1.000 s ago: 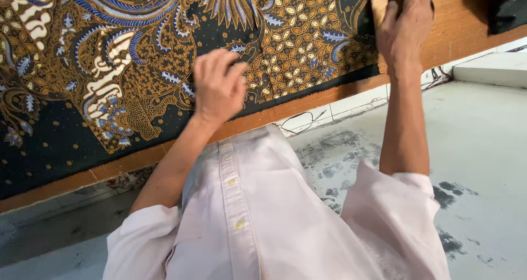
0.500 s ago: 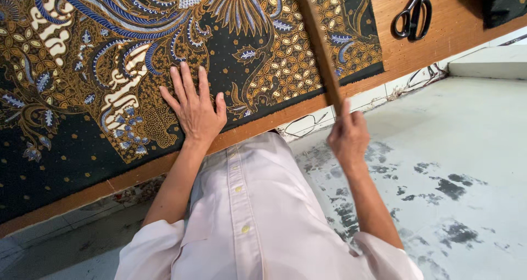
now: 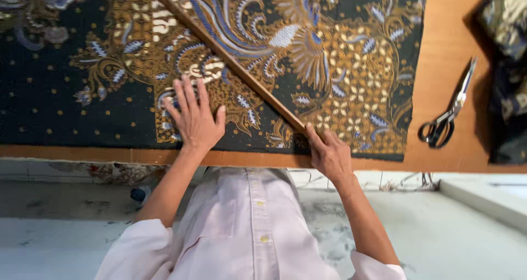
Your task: The person folds a large piece of patterned fabric on a wooden table, aligning the edges and smoothing the surface. The person uses a wooden ruler to straighten the fold and continues folding the fabric into a smaller stack.
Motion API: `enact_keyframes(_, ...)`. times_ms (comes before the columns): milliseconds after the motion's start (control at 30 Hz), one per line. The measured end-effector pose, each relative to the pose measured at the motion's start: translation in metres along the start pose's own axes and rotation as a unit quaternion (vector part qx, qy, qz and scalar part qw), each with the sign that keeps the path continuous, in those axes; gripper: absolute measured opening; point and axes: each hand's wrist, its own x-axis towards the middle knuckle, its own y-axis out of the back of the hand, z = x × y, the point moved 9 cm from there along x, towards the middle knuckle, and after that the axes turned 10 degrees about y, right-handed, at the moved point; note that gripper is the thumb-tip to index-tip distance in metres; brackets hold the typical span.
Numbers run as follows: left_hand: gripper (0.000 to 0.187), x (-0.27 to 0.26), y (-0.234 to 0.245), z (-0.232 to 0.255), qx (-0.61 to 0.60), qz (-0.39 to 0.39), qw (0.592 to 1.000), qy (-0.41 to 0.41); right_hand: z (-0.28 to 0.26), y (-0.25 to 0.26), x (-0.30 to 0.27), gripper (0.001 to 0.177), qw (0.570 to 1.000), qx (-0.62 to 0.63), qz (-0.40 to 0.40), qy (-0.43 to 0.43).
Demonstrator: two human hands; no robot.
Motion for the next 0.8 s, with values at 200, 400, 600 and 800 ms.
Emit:
enact_keyframes(200, 0.086, -0.004, 0.001, -0.024, 0.004, 0.006, 0.999, 0.052, 0.137, 0.016, 0.101, 0.058, 0.992, -0.117, -0.01, -0.05)
enact_keyframes(400, 0.079, 0.001, 0.017, -0.019, 0.007, 0.028, 0.998, 0.062, 0.113, -0.026, 0.22, 0.056, 0.992, -0.002, 0.005, 0.129)
enact_keyframes(600, 0.075, 0.007, 0.034, -0.014, -0.019, 0.04, 0.996, 0.08, 0.124, -0.081, 0.357, 0.062, 0.965, -0.062, -0.056, 0.247)
enact_keyframes(800, 0.071, 0.018, 0.043, -0.018, -0.035, 0.047, 0.994, 0.094, 0.258, -0.063, 0.541, 0.032, 0.988, -0.136, 0.011, 0.069)
